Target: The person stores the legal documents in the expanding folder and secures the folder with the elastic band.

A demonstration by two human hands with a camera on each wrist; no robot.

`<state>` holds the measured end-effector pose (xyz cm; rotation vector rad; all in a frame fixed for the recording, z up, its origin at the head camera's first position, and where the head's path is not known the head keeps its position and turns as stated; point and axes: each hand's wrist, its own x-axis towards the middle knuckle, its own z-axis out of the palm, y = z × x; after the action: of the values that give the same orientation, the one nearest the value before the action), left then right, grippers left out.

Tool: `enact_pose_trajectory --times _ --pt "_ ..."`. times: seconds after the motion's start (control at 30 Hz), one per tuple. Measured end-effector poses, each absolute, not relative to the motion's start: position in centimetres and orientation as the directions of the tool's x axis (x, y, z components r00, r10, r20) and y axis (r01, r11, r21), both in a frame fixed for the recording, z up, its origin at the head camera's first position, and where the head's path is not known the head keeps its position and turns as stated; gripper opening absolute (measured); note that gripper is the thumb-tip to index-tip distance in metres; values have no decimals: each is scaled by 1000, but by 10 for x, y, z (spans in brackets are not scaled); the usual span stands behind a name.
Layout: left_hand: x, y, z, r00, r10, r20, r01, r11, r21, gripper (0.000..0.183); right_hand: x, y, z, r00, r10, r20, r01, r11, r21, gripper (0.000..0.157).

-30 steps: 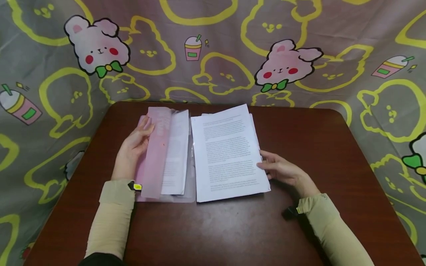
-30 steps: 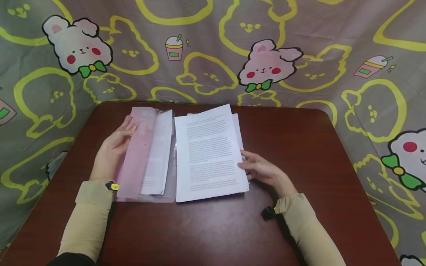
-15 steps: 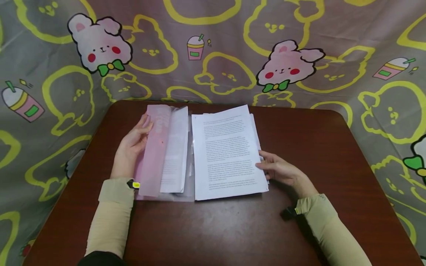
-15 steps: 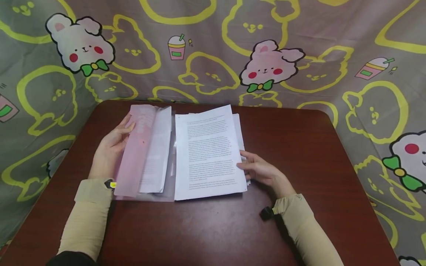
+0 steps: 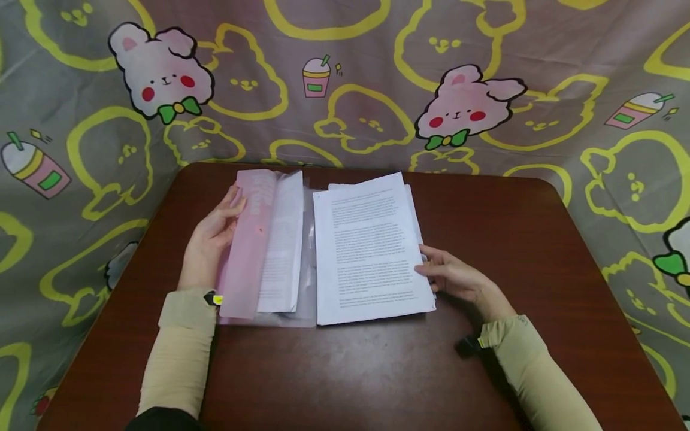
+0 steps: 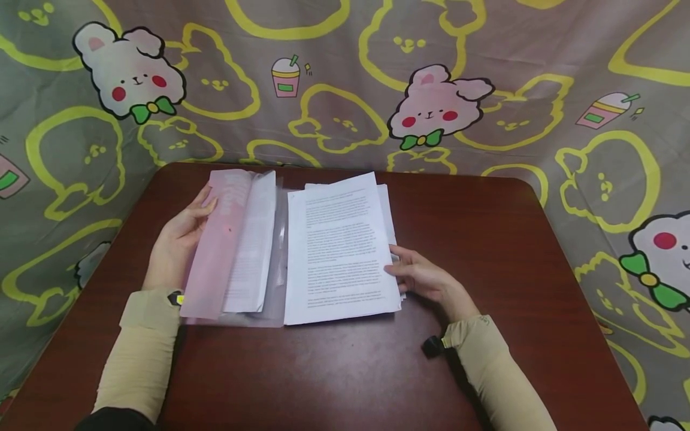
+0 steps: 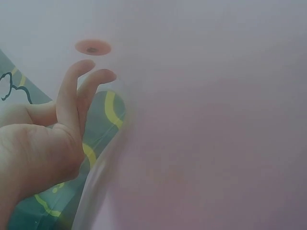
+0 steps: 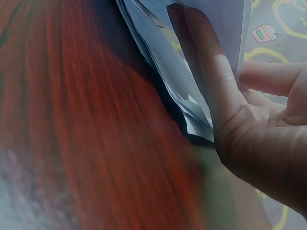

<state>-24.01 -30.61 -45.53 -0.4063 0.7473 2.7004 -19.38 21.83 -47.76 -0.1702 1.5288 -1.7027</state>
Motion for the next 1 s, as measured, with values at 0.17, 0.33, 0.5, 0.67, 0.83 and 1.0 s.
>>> enact_pose_trajectory --times 0.17,0.33,0.5,0.67,0.83,1.0 --pt "-240 -308 -454 -912 221 -346 -365 -821 438 88 -195 214 -476 -654 -640 -404 479 62 -875 73" --pt "-238 -310 -452 -910 222 -350 -365 -827 426 89 -197 207 -473 -652 -650 -391 487 37 -873 73" --pt "-238 -309 -453 -910 227 -346 -367 -829 422 88 -197 199 -473 -693 -616 -376 478 -1 -878 68" --pt "-238 -307 -454 -913 229 -337 -366 -826 430 90 -192 187 -476 -755 -544 -367 453 -27 -891 69" --pt "-238 -307 -455 -913 227 -340 -366 -824 433 91 -183 171 -479 -771 -536 -344 408 -3 -913 70" --pt "-237 -307 -454 -913 227 -340 -368 -818 442 91 -177 157 -481 -734 -586 -342 435 -20 -900 70"
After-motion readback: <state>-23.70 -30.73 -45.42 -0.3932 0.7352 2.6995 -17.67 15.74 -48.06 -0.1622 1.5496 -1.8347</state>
